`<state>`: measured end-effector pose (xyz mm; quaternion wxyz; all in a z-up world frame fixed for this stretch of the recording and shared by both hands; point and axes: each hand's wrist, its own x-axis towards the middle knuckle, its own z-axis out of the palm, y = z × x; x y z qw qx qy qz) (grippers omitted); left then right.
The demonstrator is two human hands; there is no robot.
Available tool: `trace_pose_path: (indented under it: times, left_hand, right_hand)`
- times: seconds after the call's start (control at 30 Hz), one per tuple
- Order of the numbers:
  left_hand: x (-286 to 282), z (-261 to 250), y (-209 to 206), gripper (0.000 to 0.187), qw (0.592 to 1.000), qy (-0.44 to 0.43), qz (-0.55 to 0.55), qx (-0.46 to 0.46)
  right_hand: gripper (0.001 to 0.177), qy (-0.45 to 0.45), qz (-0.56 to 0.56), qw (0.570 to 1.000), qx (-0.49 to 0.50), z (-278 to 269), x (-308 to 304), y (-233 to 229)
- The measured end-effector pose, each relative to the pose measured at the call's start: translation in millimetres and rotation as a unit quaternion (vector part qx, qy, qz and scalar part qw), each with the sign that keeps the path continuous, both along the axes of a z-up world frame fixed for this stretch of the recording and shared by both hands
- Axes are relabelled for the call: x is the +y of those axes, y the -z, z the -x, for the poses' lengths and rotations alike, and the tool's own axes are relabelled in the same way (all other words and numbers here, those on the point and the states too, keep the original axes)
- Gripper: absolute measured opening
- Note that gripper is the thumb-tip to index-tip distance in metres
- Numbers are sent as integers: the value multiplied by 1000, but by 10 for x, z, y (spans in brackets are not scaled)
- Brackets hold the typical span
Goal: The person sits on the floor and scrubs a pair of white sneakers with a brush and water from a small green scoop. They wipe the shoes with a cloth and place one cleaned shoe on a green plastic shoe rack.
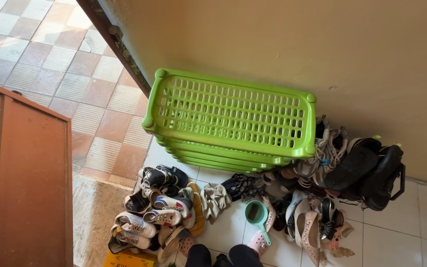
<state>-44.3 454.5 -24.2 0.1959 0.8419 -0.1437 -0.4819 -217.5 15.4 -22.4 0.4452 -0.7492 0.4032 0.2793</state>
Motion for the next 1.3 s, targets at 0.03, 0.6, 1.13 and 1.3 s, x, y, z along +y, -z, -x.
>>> trace_pose_path:
  times: [0.03, 0.6, 1.13, 1.3]
  left_hand:
    - [-31, -62, 11, 44, 1000, -2, -3, 1]
    - [-342, -792, 1243, 33, 983, -51, 58, -165]
    - [-560, -1847, 2610, 48, 931, -124, 132, -317]
    - [-443, -1930, 3078, 49, 906, -124, 194, -356]
  right_hand:
    - [22, -4, 0, 1000, -5, -74, -32, 18]
    - [31, -333, 102, 922, -168, -825, 77, 1166]
    - [36, -168, -84, 911, -366, -2907, 868, 2294]
    - [35, -172, -112, 895, -396, -2917, 901, 2751]
